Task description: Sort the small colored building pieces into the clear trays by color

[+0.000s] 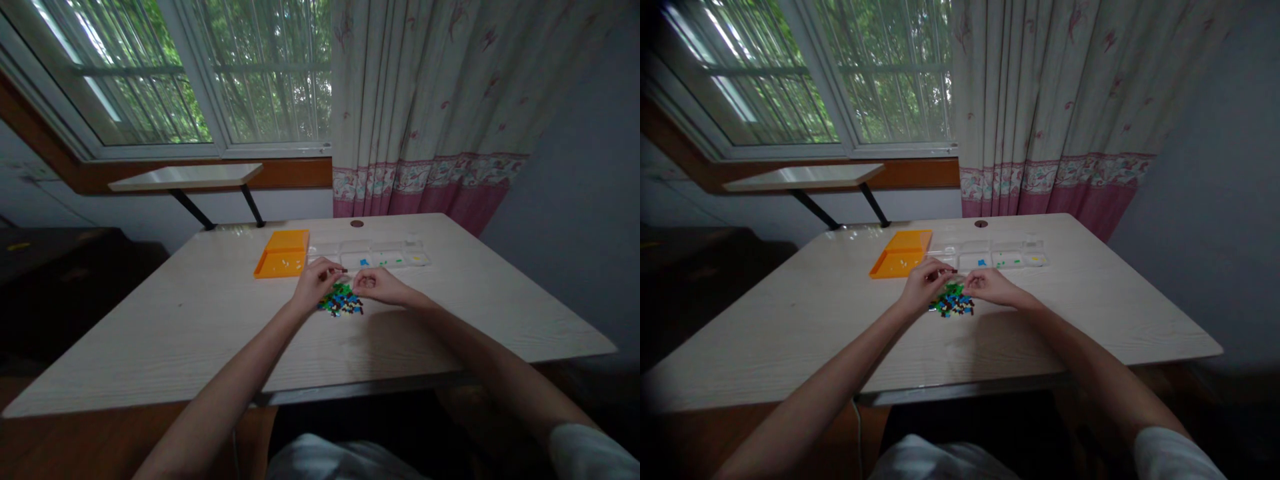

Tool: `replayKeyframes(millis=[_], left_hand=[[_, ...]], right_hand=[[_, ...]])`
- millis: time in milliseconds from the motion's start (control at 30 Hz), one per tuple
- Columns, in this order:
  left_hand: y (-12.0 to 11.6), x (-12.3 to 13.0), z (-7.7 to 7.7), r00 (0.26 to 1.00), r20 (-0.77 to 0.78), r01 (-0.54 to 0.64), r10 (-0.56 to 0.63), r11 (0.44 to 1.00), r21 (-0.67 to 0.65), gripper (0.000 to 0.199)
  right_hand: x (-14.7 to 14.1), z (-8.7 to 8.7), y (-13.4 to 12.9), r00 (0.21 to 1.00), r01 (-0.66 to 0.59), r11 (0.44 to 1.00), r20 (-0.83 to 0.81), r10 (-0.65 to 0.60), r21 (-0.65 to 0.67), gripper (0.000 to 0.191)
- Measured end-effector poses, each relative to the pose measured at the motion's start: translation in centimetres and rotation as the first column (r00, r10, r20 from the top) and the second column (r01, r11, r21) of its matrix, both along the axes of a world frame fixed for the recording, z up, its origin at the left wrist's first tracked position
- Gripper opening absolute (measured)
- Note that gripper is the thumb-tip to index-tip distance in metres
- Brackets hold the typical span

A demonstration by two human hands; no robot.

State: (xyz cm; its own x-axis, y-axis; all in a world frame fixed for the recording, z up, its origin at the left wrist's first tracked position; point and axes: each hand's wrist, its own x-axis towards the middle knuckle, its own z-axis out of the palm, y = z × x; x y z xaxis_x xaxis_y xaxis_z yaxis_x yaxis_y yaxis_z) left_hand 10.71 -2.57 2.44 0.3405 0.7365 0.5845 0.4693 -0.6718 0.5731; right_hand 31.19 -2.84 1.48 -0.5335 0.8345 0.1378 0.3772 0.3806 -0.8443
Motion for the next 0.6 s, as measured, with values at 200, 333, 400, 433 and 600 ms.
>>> replayKeyframes(millis=[200, 333, 400, 433, 600], left_hand=[[0.1, -0.6, 0.7, 0.984, 0.156, -0.090, 0.085, 0.996, 0.027, 0.013], [0.2, -0.7, 0.8, 0.975, 0.186, -0.131, 0.121, 0.990, 0.042, 0.014], [0.2, -0.8, 0.7, 0.974, 0.185, -0.142, 0.132, 0.989, 0.042, 0.015], [0.3, -0.8, 0.7, 0.973, 0.179, -0.153, 0.142, 0.987, 0.044, 0.015], [1.5, -1.7, -0.2, 0.954, 0.087, -0.293, 0.288, 0.955, 0.054, 0.017]], right_hand=[[1.3, 0.6, -0.6, 0.931, -0.156, 0.986, 0.340, 0.129, 0.051, 0.031], [1.3, 0.4, -0.3, 0.925, -0.169, 0.985, 0.351, 0.148, 0.030, 0.025], [1.3, 0.2, -0.1, 0.928, -0.175, 0.985, 0.335, 0.163, 0.006, 0.024], [1.3, 0.2, 0.0, 0.929, -0.178, 0.984, 0.328, 0.169, -0.003, 0.024], [1.5, 0.1, 0.2, 0.928, -0.203, 0.978, 0.310, 0.206, -0.043, 0.020]])
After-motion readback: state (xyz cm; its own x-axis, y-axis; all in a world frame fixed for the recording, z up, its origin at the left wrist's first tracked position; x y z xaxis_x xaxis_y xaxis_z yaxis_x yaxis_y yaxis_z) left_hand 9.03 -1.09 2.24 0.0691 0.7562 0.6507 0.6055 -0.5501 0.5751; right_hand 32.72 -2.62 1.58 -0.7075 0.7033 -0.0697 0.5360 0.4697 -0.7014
